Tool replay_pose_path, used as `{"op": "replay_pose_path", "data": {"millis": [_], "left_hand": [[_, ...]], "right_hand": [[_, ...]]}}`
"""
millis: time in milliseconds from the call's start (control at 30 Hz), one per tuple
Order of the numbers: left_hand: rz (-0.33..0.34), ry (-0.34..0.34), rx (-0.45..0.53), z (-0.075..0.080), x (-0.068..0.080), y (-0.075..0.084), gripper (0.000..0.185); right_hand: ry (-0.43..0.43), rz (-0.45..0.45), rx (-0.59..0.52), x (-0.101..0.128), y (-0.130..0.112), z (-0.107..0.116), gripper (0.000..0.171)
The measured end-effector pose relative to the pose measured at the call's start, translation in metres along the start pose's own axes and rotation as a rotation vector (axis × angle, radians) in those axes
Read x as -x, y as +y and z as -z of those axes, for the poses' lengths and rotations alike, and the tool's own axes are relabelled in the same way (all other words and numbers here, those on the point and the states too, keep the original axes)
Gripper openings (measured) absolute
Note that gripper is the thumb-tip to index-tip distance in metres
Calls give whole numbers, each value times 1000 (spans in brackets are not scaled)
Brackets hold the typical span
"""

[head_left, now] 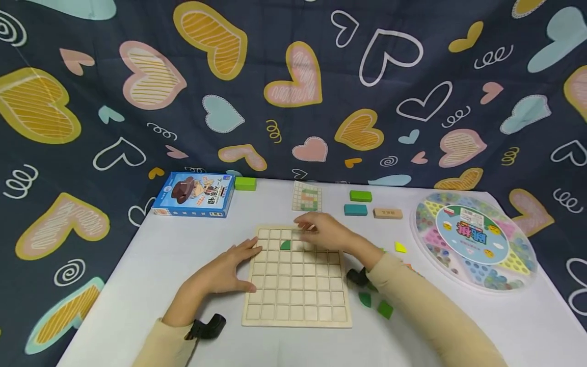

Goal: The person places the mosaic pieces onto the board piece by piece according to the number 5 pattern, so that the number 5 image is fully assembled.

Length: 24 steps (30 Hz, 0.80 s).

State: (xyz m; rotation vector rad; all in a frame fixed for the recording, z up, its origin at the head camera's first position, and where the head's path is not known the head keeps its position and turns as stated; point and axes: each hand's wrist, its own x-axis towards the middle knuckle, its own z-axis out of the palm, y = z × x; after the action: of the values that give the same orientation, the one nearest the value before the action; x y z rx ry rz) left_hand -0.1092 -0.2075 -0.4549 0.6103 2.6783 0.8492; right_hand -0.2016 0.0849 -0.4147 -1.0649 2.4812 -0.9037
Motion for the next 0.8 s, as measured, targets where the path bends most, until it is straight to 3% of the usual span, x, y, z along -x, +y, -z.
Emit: {"op": "replay_pose_path", "data": {"millis": [167, 300, 567, 667, 800], "left_hand": [[-16, 19, -2, -2, 0, -1, 93], [-32, 21, -9, -2, 0, -3, 93], [-26, 25, -14, -1, 4, -7, 94], [-24, 17, 1, -2, 2, -5, 94], [-29, 11, 1, -2, 0, -4, 93]], "right_hand": [[128, -105, -62, 51, 30, 32, 36], [116, -200, -1, 84, 51, 32, 35], [51, -233, 289, 81, 49, 15, 26], [51, -237, 276, 80, 38, 19, 23], [63, -132, 187, 70, 14, 16, 22]]}}
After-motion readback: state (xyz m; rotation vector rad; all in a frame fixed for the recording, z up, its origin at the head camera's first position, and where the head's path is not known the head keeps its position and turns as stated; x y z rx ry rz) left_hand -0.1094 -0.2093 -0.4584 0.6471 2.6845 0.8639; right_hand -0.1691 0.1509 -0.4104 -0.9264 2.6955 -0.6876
